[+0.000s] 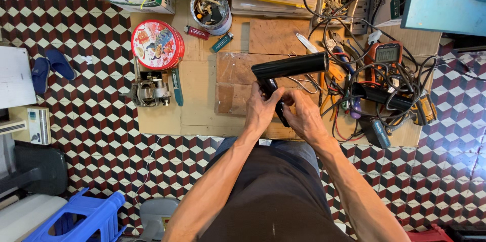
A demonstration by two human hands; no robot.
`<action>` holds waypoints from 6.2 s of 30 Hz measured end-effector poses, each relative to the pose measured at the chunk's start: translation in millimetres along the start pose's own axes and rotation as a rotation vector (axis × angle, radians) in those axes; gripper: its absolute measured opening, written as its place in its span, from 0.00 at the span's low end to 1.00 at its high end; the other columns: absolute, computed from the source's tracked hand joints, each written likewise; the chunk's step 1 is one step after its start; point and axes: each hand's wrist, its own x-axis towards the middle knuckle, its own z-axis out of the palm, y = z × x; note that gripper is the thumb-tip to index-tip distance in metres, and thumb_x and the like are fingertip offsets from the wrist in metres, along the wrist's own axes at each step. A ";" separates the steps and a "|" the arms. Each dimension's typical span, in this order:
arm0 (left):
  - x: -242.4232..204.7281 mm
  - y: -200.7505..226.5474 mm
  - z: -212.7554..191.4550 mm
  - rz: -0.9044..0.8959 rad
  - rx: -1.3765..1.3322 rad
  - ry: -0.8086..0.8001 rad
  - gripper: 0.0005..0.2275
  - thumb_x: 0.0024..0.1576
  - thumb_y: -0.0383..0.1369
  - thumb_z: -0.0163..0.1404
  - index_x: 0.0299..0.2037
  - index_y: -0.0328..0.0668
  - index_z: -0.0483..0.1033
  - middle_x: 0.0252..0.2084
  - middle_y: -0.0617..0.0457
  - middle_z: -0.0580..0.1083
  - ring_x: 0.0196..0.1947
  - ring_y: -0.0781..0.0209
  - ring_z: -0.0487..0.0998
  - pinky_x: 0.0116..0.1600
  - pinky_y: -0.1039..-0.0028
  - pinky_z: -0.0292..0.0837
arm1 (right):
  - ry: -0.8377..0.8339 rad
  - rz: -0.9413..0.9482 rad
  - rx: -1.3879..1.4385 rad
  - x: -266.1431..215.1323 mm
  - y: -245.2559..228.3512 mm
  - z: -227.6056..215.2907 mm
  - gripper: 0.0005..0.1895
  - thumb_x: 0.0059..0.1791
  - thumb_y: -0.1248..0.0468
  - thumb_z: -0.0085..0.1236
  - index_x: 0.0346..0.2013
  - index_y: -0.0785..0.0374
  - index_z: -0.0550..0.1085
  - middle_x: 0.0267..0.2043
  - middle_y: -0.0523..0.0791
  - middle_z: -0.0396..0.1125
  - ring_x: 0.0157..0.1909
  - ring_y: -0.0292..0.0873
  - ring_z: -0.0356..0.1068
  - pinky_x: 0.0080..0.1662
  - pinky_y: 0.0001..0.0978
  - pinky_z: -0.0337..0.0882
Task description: The person disassembles a black hair dryer using a knife and screwdriver, removes the rear cap, and manipulates the internal components. They then reassemble the device and plug it into a power strip.
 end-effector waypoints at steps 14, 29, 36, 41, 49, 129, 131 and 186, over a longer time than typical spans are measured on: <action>-0.3 1.8 0.9 0.029 -0.055 -0.037 0.18 0.56 0.36 0.59 0.46 0.32 0.67 0.34 0.49 0.76 0.33 0.66 0.77 0.37 0.74 0.75 | -0.187 0.198 0.047 18.7 6.7 -12.0 0.17 0.43 0.69 0.62 0.41 0.70 0.65 0.32 0.52 0.71 0.35 0.51 0.76 0.40 0.41 0.75; 14.7 -15.9 -11.5 0.036 -0.113 -0.068 0.23 0.57 0.42 0.60 0.53 0.34 0.68 0.42 0.52 0.76 0.41 0.65 0.78 0.43 0.77 0.76 | -0.113 0.120 0.142 14.2 20.8 -40.1 0.18 0.52 0.63 0.60 0.54 0.68 0.72 0.49 0.52 0.74 0.47 0.46 0.75 0.48 0.37 0.74; 36.8 -49.4 -29.6 -0.321 -0.363 -0.123 0.26 0.52 0.43 0.60 0.57 0.45 0.66 0.54 0.55 0.72 0.54 0.65 0.73 0.54 0.59 0.71 | 0.087 0.464 0.052 5.0 60.4 -19.3 0.13 0.53 0.62 0.56 0.49 0.64 0.76 0.40 0.53 0.75 0.39 0.49 0.76 0.44 0.39 0.74; 51.3 -87.9 -33.4 -0.338 -0.583 -0.169 0.22 0.56 0.39 0.61 0.57 0.44 0.68 0.52 0.55 0.70 0.54 0.62 0.73 0.61 0.52 0.72 | 0.157 0.185 -0.129 14.5 73.9 8.4 0.10 0.52 0.64 0.60 0.48 0.61 0.78 0.45 0.52 0.72 0.45 0.56 0.74 0.46 0.44 0.72; 46.8 -92.7 -36.0 -0.409 -0.495 -0.068 0.19 0.56 0.40 0.59 0.54 0.45 0.69 0.50 0.55 0.72 0.53 0.63 0.74 0.58 0.56 0.75 | 0.047 -0.063 -0.412 55.2 106.2 36.3 0.09 0.46 0.65 0.62 0.39 0.63 0.73 0.38 0.52 0.64 0.43 0.59 0.66 0.44 0.49 0.66; 44.1 -77.6 -17.2 -0.345 -0.442 0.075 0.26 0.49 0.37 0.64 0.53 0.42 0.63 0.47 0.50 0.72 0.45 0.60 0.78 0.47 0.63 0.81 | -0.381 0.318 -0.315 28.1 27.0 49.5 0.17 0.53 0.59 0.51 0.57 0.52 0.74 0.29 0.59 0.72 0.31 0.63 0.74 0.37 0.54 0.73; 44.2 -77.3 -16.1 -0.334 -0.490 0.075 0.26 0.49 0.37 0.64 0.52 0.41 0.63 0.47 0.49 0.72 0.44 0.59 0.77 0.47 0.62 0.81 | -0.240 0.330 -0.189 15.5 22.0 51.6 0.18 0.53 0.60 0.53 0.58 0.54 0.75 0.27 0.58 0.72 0.30 0.60 0.74 0.38 0.51 0.73; 42.4 -80.2 -16.0 -0.352 -0.413 0.071 0.26 0.51 0.41 0.63 0.53 0.41 0.62 0.49 0.49 0.71 0.48 0.58 0.77 0.50 0.59 0.81 | 0.184 0.720 0.522 -13.9 18.5 83.0 0.21 0.54 0.64 0.54 0.62 0.65 0.72 0.20 0.39 0.65 0.21 0.30 0.62 0.25 0.24 0.62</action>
